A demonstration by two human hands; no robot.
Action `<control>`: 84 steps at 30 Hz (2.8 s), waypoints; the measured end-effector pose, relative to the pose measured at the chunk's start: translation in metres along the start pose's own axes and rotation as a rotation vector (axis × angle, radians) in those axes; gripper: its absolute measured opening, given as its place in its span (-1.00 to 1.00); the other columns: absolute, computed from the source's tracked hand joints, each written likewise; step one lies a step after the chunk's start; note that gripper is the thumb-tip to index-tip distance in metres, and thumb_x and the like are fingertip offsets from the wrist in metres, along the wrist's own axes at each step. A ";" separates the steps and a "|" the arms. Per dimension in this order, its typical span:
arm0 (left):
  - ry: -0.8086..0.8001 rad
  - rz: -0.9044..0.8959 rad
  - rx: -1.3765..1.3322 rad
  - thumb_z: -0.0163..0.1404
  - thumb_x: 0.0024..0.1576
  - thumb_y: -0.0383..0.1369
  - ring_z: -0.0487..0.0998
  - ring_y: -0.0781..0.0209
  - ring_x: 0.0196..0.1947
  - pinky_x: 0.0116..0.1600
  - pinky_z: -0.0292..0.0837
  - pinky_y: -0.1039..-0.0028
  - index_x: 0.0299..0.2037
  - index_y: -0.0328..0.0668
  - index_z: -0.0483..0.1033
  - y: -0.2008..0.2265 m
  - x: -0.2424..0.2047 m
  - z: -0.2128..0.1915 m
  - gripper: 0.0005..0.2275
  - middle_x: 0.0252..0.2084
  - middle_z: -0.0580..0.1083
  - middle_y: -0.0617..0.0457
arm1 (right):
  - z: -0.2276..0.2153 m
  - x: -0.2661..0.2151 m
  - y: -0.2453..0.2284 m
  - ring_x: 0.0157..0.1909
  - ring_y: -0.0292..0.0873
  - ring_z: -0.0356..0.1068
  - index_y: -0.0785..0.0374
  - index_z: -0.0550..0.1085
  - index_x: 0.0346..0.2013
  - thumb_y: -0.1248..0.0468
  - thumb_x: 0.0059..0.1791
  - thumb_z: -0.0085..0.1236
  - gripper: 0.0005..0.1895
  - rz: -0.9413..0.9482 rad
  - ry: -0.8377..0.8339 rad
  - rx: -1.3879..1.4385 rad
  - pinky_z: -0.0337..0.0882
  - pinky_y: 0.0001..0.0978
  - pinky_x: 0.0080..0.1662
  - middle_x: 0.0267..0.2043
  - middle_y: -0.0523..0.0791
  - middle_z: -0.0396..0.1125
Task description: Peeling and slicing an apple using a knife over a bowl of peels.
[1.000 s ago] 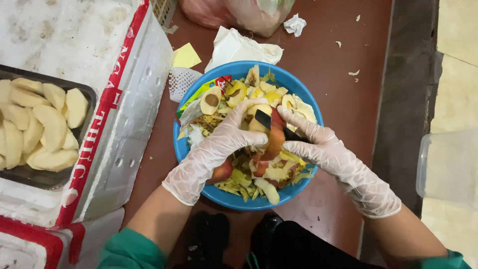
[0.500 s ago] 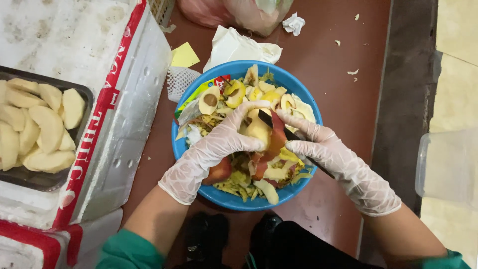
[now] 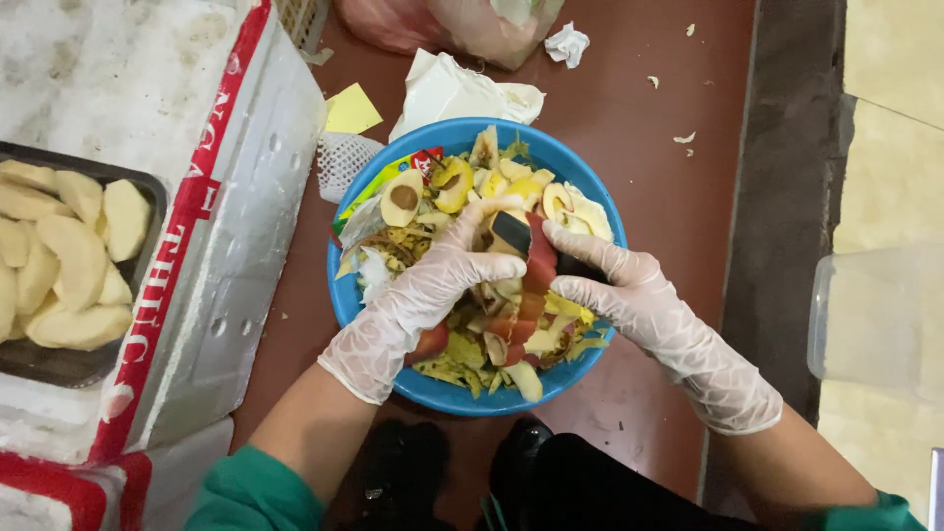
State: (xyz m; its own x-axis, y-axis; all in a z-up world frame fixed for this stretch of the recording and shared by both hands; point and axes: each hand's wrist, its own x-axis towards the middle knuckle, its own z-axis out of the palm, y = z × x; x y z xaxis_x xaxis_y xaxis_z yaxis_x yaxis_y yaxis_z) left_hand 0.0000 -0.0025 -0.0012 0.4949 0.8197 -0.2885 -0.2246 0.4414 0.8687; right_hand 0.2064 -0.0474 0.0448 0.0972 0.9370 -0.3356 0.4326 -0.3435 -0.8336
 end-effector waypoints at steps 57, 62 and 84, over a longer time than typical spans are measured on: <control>0.073 -0.104 0.105 0.35 -0.16 -0.49 0.46 0.09 0.15 0.27 0.46 0.25 0.33 0.06 0.43 -0.015 0.036 0.013 -0.27 0.19 0.46 -0.07 | -0.028 0.017 0.039 0.11 -0.15 0.49 -0.08 0.58 0.18 0.13 -0.21 0.54 -0.35 0.088 0.011 0.156 0.44 -0.13 0.26 -0.01 -0.05 0.58; 0.038 -0.197 0.243 0.16 -0.19 -0.37 0.49 0.20 0.29 0.24 0.52 0.43 0.14 0.29 0.44 0.032 0.027 0.040 -0.42 0.37 0.45 0.07 | -0.040 0.020 0.043 0.52 -0.19 0.13 0.04 0.31 0.40 0.08 -0.04 0.20 -0.30 -0.049 -0.316 0.221 0.22 -0.29 0.45 0.52 -0.16 0.18; -0.012 -0.119 -0.020 0.33 -0.28 -0.59 0.49 0.01 0.17 0.24 0.54 0.24 0.31 0.05 0.43 -0.026 0.063 0.036 -0.19 0.23 0.49 -0.11 | -0.032 0.014 0.046 -0.04 -0.24 0.56 -0.36 0.46 0.30 0.11 -0.24 0.55 -0.18 0.058 -0.018 0.090 0.52 -0.23 0.23 -0.19 -0.22 0.56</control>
State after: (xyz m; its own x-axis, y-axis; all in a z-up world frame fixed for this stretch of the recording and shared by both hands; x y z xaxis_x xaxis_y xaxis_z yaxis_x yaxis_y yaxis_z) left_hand 0.0671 0.0244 -0.0270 0.5289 0.7565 -0.3846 -0.1799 0.5429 0.8203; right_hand 0.2562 -0.0476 0.0160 0.1032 0.9144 -0.3915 0.3442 -0.4021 -0.8484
